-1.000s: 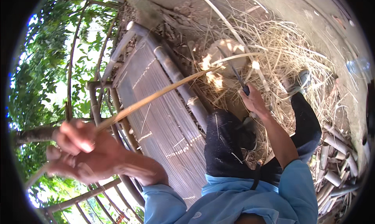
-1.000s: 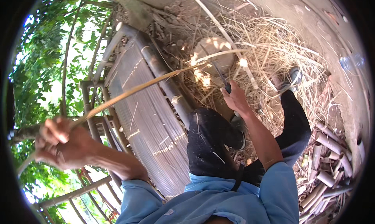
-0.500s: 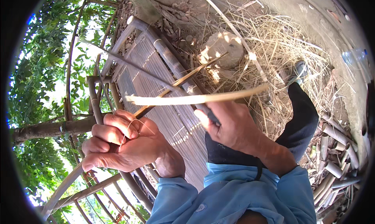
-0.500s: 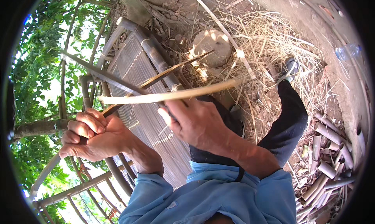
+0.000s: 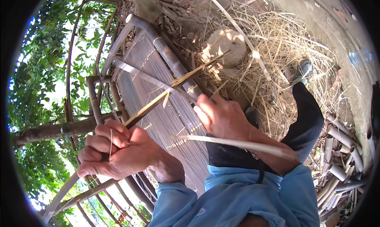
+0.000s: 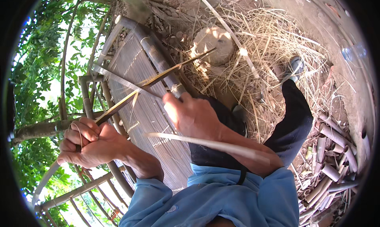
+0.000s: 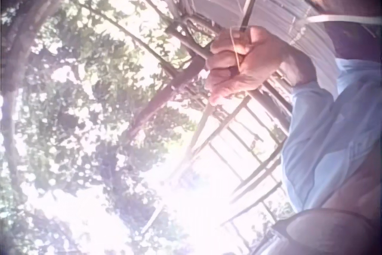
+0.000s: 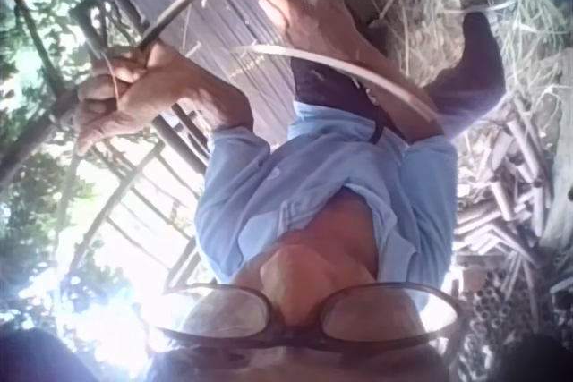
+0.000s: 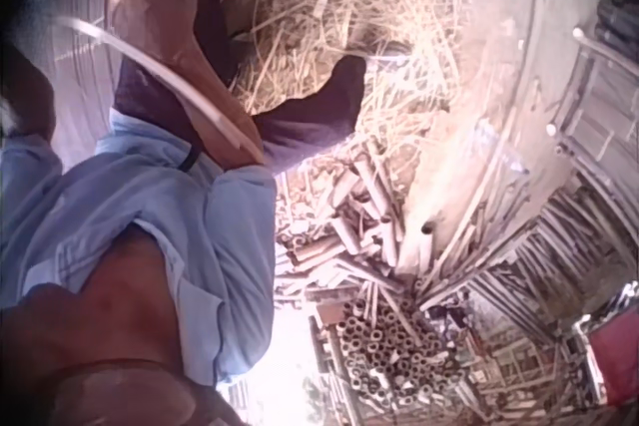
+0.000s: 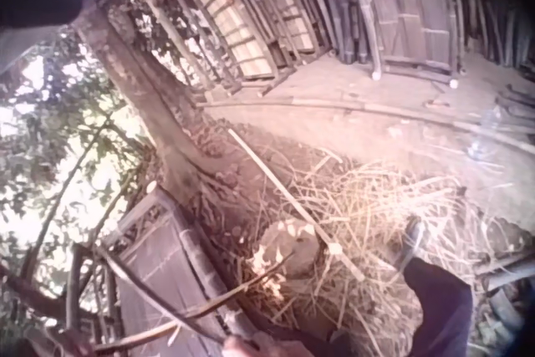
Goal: The person scrapes a long bamboo strip using a blade to refine its surface, occasionally handling other strips and adjusting their position on a bamboo mat.
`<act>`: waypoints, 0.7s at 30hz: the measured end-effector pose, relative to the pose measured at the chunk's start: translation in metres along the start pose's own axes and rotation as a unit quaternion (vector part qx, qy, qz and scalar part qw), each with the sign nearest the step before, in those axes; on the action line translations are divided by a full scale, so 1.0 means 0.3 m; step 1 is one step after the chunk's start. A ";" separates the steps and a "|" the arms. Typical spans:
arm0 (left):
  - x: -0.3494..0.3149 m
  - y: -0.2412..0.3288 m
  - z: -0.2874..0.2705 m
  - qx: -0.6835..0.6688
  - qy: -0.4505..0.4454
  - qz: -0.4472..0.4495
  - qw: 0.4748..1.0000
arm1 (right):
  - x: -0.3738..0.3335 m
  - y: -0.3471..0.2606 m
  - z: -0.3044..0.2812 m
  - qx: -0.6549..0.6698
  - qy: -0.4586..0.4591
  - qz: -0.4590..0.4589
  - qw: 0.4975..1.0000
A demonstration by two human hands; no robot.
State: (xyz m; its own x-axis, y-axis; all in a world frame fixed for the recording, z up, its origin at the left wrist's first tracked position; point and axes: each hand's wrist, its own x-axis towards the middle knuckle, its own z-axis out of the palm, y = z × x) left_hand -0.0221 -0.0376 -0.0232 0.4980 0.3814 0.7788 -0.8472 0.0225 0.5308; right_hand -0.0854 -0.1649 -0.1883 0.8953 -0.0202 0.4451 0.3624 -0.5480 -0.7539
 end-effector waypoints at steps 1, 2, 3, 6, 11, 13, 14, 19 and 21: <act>0.002 -0.006 -0.016 0.017 0.007 -0.002 1.000 | 0.000 -0.052 -0.040 0.006 -0.028 -0.010 1.000; -0.005 0.005 0.010 0.055 0.035 0.011 0.998 | -0.001 -0.105 -0.088 0.010 -0.053 -0.020 0.998; -0.011 0.006 0.013 0.056 0.032 0.012 0.998 | -0.013 -0.063 -0.063 0.009 -0.026 0.005 1.000; 0.019 -0.013 -0.010 0.008 -0.017 -0.001 1.000 | 0.003 0.169 0.014 -0.039 -0.026 0.101 0.994; 0.060 -0.041 -0.055 0.038 -0.011 0.013 0.999 | 0.020 0.066 0.007 -0.005 0.001 0.014 1.000; 0.050 -0.038 -0.059 0.032 -0.015 0.024 0.999 | -0.002 0.099 0.039 -0.003 0.024 -0.038 0.999; 0.047 -0.049 -0.062 0.042 -0.001 0.020 0.999 | 0.002 0.180 0.066 -0.001 0.003 0.040 0.999; 0.108 -0.113 -0.100 0.072 0.037 0.030 0.996 | 0.057 0.297 0.105 -0.003 -0.038 0.092 0.995; 0.113 -0.089 -0.120 0.050 0.019 0.019 0.998 | 0.030 0.179 0.084 0.031 -0.017 -0.013 0.999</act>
State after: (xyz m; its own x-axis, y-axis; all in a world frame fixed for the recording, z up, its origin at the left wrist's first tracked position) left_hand 0.0107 0.0081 -0.0230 0.4566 0.4146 0.7872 -0.8422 -0.0839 0.5327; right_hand -0.0512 -0.1734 -0.2371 0.8932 0.0223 0.4491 0.4002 -0.4951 -0.7712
